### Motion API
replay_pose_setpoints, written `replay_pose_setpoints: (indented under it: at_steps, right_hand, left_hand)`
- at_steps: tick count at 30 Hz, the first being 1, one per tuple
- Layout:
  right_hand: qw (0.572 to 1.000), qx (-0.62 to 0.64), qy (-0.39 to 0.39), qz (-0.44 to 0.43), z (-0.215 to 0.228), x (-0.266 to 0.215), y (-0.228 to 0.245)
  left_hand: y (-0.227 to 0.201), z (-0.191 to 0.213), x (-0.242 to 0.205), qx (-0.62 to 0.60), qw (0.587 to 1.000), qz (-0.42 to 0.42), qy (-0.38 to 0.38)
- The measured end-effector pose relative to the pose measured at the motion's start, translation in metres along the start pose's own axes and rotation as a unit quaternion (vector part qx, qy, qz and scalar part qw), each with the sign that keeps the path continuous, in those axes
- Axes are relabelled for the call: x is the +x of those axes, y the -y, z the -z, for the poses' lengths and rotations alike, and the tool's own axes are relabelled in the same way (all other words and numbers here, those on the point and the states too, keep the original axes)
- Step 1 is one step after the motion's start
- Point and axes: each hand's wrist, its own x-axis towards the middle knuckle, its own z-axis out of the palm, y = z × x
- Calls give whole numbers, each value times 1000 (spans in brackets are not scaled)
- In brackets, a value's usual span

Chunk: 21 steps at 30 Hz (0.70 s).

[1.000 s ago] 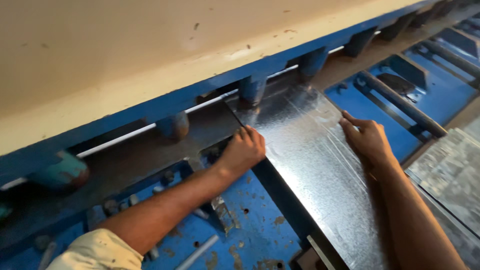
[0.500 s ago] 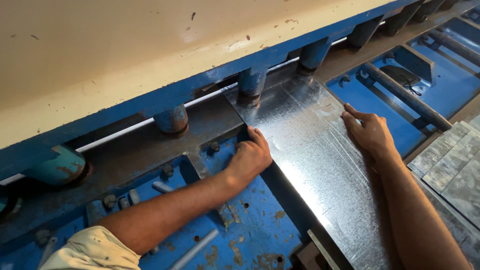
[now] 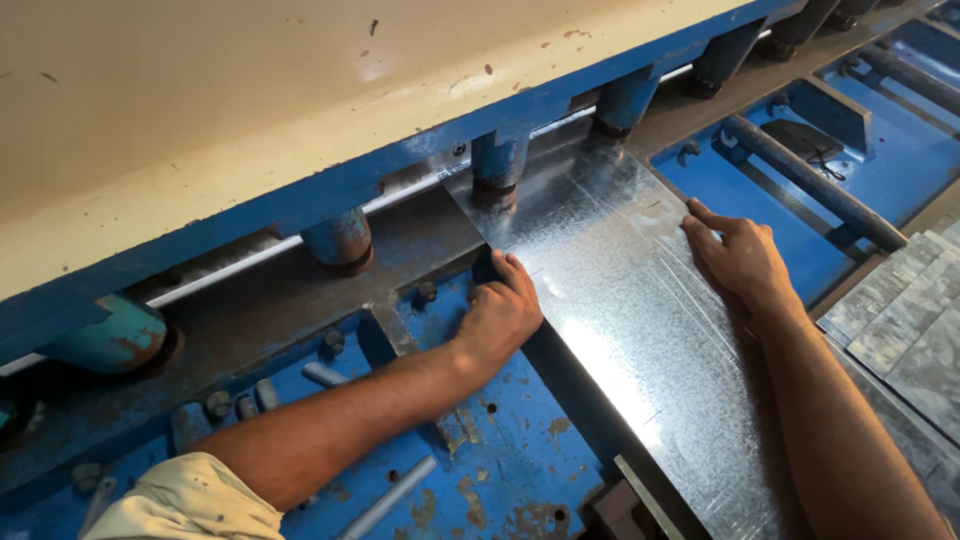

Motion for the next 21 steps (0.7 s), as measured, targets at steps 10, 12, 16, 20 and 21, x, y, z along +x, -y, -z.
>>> replay_pose_setpoints:
  at_steps: [10,12,16,20,21]
  right_hand:
    - [996,-53,37,-67,10,1,-38]
    - [993,-63,72,-64,18,-11,-79]
    - [989,-39,124,-74,52,-47,-151]
    - [987,-5,142,-77,60,-68,-178]
    - [985,-24,155,-78,58,-68,-179]
  left_hand:
    - [6,8,1,0,999,27,-18]
    - [6,25,-6,-36,997,23,-57]
    - [-6,66,-17,-154,968,-62,-189]
    - [-9,77,-20,-143,961,-101,-213]
    - [-8,76,-18,-143,960,-108,-213]
